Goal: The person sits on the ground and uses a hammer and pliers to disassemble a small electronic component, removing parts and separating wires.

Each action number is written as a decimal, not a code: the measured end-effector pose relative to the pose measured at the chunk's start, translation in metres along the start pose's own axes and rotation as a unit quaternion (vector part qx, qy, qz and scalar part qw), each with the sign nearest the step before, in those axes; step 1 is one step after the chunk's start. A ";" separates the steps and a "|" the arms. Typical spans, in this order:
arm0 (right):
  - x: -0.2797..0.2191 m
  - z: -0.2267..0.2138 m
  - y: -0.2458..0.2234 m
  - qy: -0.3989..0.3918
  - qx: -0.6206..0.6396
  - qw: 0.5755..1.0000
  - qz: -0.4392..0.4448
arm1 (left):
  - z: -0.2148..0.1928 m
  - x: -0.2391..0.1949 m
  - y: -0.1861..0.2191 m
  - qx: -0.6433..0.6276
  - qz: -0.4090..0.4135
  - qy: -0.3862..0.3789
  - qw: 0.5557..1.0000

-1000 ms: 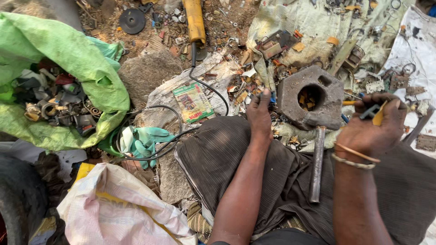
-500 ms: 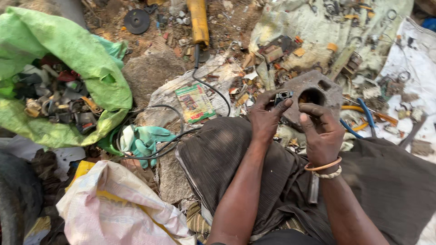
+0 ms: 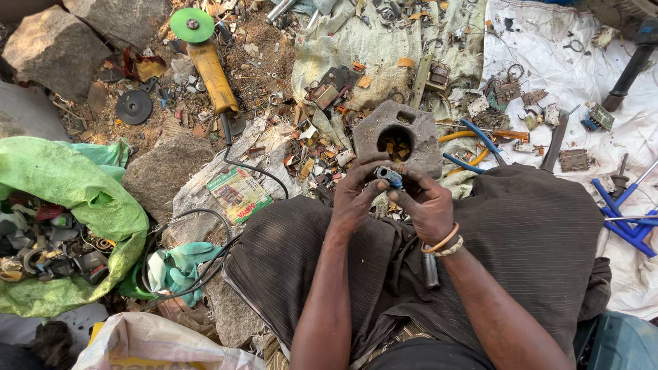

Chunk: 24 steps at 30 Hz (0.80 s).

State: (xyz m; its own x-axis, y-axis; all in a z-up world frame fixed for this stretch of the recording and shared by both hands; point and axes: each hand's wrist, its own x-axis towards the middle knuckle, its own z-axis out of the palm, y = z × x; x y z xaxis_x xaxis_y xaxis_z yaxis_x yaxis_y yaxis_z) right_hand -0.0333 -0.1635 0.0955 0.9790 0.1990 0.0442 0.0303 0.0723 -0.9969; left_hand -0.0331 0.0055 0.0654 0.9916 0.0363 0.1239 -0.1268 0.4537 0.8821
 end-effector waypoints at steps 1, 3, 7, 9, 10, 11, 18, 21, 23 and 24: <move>-0.001 -0.002 0.000 0.016 0.008 1.000 0.017 | 0.000 -0.001 -0.001 0.019 -0.007 0.000 1.000; -0.001 -0.006 0.001 0.046 0.024 0.997 0.051 | 0.002 -0.002 -0.002 0.077 -0.029 0.007 0.997; -0.006 -0.015 0.001 0.043 -0.137 0.989 0.019 | 0.008 -0.008 -0.001 0.152 -0.024 0.016 0.988; -0.006 -0.016 -0.003 0.049 -0.120 0.992 -0.001 | 0.013 -0.008 0.005 0.167 -0.015 0.014 0.986; -0.005 -0.016 -0.006 0.045 -0.155 0.987 -0.001 | 0.015 -0.007 0.010 0.183 -0.027 0.016 0.983; -0.003 -0.017 -0.010 0.040 -0.190 0.981 0.000 | 0.018 -0.006 0.015 0.200 -0.038 0.020 0.979; 0.002 -0.028 -0.027 -0.040 -0.272 0.960 -0.042 | 0.034 -0.017 0.053 0.536 0.164 0.009 0.828; 0.003 -0.028 -0.029 -0.054 -0.280 0.957 -0.042 | 0.039 -0.018 0.065 0.560 0.181 -0.008 0.809; 0.004 -0.028 -0.029 -0.059 -0.295 0.950 -0.078 | 0.040 -0.018 0.068 0.565 0.164 -0.031 0.808; 0.004 -0.029 -0.029 -0.061 -0.303 0.946 -0.096 | 0.039 -0.018 0.068 0.580 0.169 -0.037 0.796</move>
State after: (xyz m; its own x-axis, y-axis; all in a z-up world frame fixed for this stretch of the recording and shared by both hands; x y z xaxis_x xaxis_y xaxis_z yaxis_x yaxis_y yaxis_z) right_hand -0.0240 -0.1934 0.1231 0.9146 0.3521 0.1986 0.3511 -0.4485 -0.8219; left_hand -0.0610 0.0007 0.1408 0.8971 -0.0914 0.4322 -0.3665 -0.7002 0.6126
